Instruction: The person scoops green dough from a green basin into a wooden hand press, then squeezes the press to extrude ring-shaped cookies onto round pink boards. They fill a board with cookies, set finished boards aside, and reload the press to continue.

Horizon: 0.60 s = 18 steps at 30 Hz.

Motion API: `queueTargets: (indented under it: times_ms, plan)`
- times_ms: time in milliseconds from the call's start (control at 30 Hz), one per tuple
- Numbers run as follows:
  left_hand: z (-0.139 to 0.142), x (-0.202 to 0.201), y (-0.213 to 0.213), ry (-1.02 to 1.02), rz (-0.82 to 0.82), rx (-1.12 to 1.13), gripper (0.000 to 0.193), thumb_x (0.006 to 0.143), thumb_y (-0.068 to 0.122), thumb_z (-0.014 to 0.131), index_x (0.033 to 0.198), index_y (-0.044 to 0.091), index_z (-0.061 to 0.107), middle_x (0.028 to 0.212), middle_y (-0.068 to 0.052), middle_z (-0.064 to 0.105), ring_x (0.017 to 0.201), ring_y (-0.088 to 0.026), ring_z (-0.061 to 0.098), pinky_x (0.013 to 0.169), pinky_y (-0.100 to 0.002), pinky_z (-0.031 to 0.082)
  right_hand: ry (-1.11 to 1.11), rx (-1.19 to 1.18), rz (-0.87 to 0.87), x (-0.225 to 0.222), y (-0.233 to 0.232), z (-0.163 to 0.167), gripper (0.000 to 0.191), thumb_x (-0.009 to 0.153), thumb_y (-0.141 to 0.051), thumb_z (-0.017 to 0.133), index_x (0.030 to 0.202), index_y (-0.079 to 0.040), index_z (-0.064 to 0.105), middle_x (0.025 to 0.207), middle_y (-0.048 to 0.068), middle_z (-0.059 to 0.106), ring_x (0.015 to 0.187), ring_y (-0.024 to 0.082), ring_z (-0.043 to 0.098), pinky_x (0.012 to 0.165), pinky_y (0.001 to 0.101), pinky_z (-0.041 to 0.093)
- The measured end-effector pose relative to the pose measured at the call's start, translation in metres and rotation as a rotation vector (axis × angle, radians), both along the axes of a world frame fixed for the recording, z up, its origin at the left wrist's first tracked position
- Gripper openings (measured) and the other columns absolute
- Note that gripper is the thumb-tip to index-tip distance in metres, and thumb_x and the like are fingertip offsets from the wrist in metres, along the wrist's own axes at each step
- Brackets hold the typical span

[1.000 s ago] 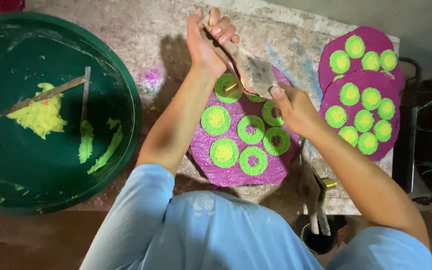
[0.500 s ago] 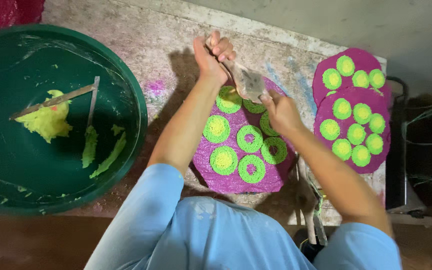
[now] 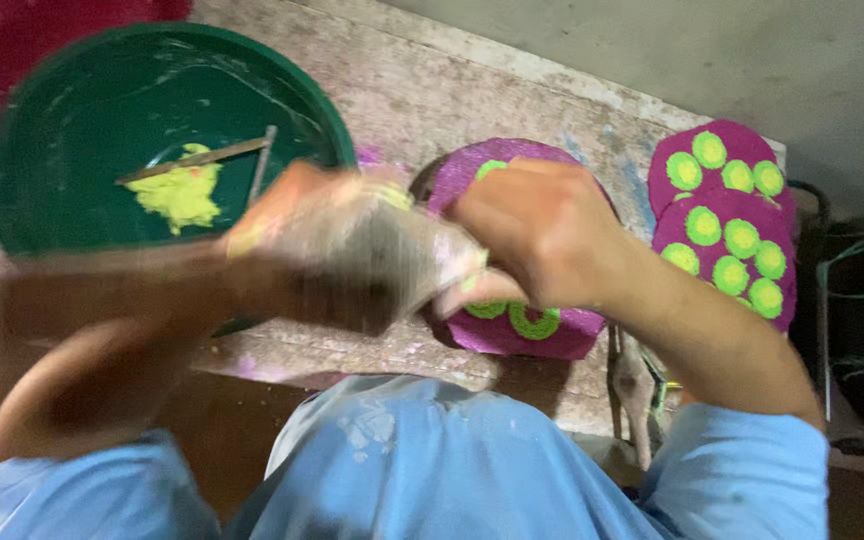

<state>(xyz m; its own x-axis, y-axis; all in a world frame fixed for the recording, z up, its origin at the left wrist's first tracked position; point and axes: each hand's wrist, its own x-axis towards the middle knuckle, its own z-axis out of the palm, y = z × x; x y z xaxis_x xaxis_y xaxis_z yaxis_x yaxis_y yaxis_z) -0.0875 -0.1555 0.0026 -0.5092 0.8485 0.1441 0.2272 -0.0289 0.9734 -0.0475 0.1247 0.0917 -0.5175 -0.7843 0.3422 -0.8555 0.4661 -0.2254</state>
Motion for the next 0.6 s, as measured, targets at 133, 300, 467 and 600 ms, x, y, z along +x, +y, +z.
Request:
queueTargets:
  times_ms: [133, 300, 467, 600]
  plan:
    - [0.032, 0.072, -0.049, 0.218, -0.189, -0.341, 0.025, 0.076, 0.024, 0.076, 0.099, 0.016, 0.071, 0.074, -0.008, 0.067, 0.06, -0.025, 0.063, 0.057, -0.04, 0.053, 0.308, 0.123, 0.498, -0.007, -0.065, 0.028, 0.025, 0.085, -0.027, 0.076, 0.092, -0.008, 0.062, 0.077, 0.005, 0.056, 0.066, 0.025, 0.057, 0.055, 0.0408, 0.041]
    - [0.061, 0.134, -0.113, 0.416, 0.049, -0.547, 0.021, 0.087, 0.029, 0.068, 0.107, 0.022, 0.067, 0.064, -0.011, 0.064, 0.063, -0.036, 0.066, 0.056, -0.049, 0.049, -0.607, 0.081, 0.578, 0.036, -0.13, -0.012, 0.045, 0.102, -0.049, 0.059, 0.092, -0.005, 0.055, 0.08, 0.013, 0.057, 0.077, 0.039, 0.06, 0.063, 0.0481, 0.043]
    - [0.053, 0.144, -0.19, 0.259, 0.08, -0.396, 0.024, 0.082, 0.03, 0.071, 0.1, 0.015, 0.064, 0.064, -0.006, 0.067, 0.06, -0.032, 0.068, 0.055, -0.047, 0.052, -0.952, 0.007, 0.648, 0.045, -0.172, -0.049, 0.048, 0.112, -0.051, 0.048, 0.098, -0.006, 0.056, 0.084, 0.012, 0.059, 0.081, 0.039, 0.062, 0.068, 0.0469, 0.046]
    - [0.015, 0.133, -0.274, 0.005, 0.152, -0.469, 0.042, 0.082, 0.026, 0.07, 0.12, 0.01, 0.062, 0.096, -0.013, 0.066, 0.084, -0.03, 0.067, 0.074, -0.044, 0.053, -0.756, -0.054, 0.612, 0.025, -0.197, -0.039, 0.042, 0.107, -0.047, 0.052, 0.094, -0.007, 0.057, 0.079, 0.01, 0.056, 0.075, 0.035, 0.062, 0.065, 0.0445, 0.046]
